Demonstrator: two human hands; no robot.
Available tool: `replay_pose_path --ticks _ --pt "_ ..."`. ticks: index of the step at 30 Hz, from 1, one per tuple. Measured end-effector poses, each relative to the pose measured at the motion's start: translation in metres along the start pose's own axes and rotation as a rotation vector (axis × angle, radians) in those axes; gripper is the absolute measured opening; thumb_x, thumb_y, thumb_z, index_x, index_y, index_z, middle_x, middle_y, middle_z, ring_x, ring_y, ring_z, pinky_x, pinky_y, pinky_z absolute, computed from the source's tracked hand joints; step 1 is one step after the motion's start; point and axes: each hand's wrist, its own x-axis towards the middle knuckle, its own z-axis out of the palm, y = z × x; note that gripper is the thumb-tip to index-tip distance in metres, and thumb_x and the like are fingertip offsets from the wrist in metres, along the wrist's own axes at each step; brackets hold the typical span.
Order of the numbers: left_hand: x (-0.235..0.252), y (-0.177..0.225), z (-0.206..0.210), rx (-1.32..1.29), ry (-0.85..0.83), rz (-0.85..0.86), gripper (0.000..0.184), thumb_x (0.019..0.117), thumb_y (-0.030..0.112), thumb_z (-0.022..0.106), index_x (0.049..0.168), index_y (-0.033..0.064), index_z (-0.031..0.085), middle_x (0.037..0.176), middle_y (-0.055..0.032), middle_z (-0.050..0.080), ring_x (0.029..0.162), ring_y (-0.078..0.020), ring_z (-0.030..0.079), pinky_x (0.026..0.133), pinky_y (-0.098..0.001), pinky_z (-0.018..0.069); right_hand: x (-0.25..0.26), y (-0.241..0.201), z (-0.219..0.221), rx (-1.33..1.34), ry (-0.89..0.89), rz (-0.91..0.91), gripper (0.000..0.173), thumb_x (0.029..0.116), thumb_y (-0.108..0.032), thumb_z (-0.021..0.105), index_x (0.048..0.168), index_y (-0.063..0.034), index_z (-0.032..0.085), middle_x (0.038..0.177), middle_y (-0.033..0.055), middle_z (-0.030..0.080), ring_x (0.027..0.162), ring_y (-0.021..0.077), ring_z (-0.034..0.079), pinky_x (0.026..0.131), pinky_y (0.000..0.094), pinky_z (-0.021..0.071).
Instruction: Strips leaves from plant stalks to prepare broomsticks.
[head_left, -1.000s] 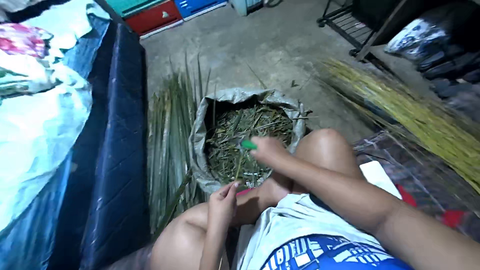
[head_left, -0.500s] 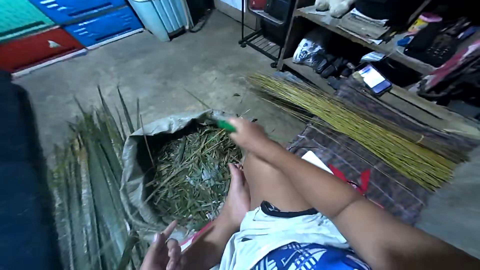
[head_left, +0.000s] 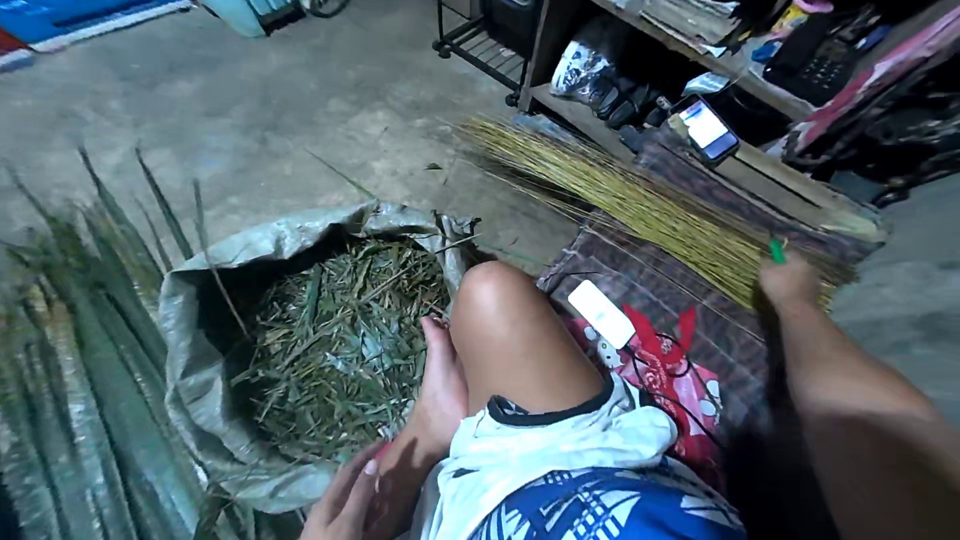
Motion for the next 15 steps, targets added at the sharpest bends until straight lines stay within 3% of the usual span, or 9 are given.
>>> replay_pose_path --ticks 3,5,8,11,12,15 --pt "0.005 -0.001 0.004 0.084 -0.057 -0.005 0.040 0.1087 0.018 0.044 0.141 -0.0031 0.053 0.101 -0.0108 0.065 0.080 -0.0124 0.065 0.076 -0.0335 0.0575 -0.003 0.049 -0.009 -0.034 0.079 0.255 0.053 0.1073 -0.028 0.048 0.151 0.0017 0.044 0.143 0.0321 0.056 0.133 0.0471 0.056 0.107 0.0633 0.0463" --pt "0.012 -0.016 0.005 0.111 -0.089 0.002 0.041 0.1083 0.019 0.045 0.141 -0.0035 0.053 0.103 -0.0145 0.068 0.084 -0.0180 0.068 0.080 -0.0394 0.0588 -0.011 0.053 -0.001 -0.057 0.080 0.263 0.053 0.1079 -0.028 0.047 0.152 0.0008 0.042 0.142 0.0317 0.057 0.130 0.0470 0.058 0.104 0.0626 0.0480" --pt "0.022 -0.042 0.007 0.177 -0.095 0.009 0.046 0.1063 0.030 0.050 0.142 0.0004 0.056 0.106 -0.0130 0.073 0.087 -0.0182 0.072 0.084 -0.0392 0.0604 -0.032 0.023 0.025 -0.094 -0.058 0.024 0.054 0.1084 -0.030 0.050 0.155 -0.0037 0.042 0.139 0.0321 0.059 0.126 0.0502 0.060 0.102 0.0668 0.0464" --pt "0.016 -0.025 0.009 0.231 -0.131 -0.038 0.047 0.1079 0.028 0.048 0.145 0.0000 0.052 0.111 -0.0180 0.070 0.092 -0.0228 0.069 0.088 -0.0438 0.0567 -0.045 -0.014 0.062 -0.180 -0.247 -0.257 0.064 0.1053 -0.040 0.059 0.158 -0.0098 0.039 0.135 0.0301 0.062 0.122 0.0501 0.062 0.100 0.0688 0.0467" --pt "0.015 -0.027 0.009 0.241 -0.126 -0.027 0.048 0.1072 0.030 0.049 0.145 0.0017 0.053 0.113 -0.0165 0.070 0.093 -0.0206 0.070 0.087 -0.0409 0.0580 -0.047 -0.028 0.074 -0.235 -0.297 -0.324 0.068 0.1037 -0.041 0.062 0.159 -0.0116 0.037 0.134 0.0294 0.063 0.122 0.0497 0.062 0.100 0.0695 0.0465" --pt "0.005 -0.024 0.002 0.217 -0.097 0.005 0.046 0.1073 0.027 0.047 0.145 0.0004 0.053 0.112 -0.0149 0.071 0.094 -0.0185 0.071 0.087 -0.0376 0.0587 -0.051 -0.066 0.096 -0.370 -0.339 -0.374 0.067 0.1038 -0.032 0.061 0.162 -0.0136 0.033 0.133 0.0273 0.065 0.121 0.0479 0.064 0.098 0.0672 0.0479"
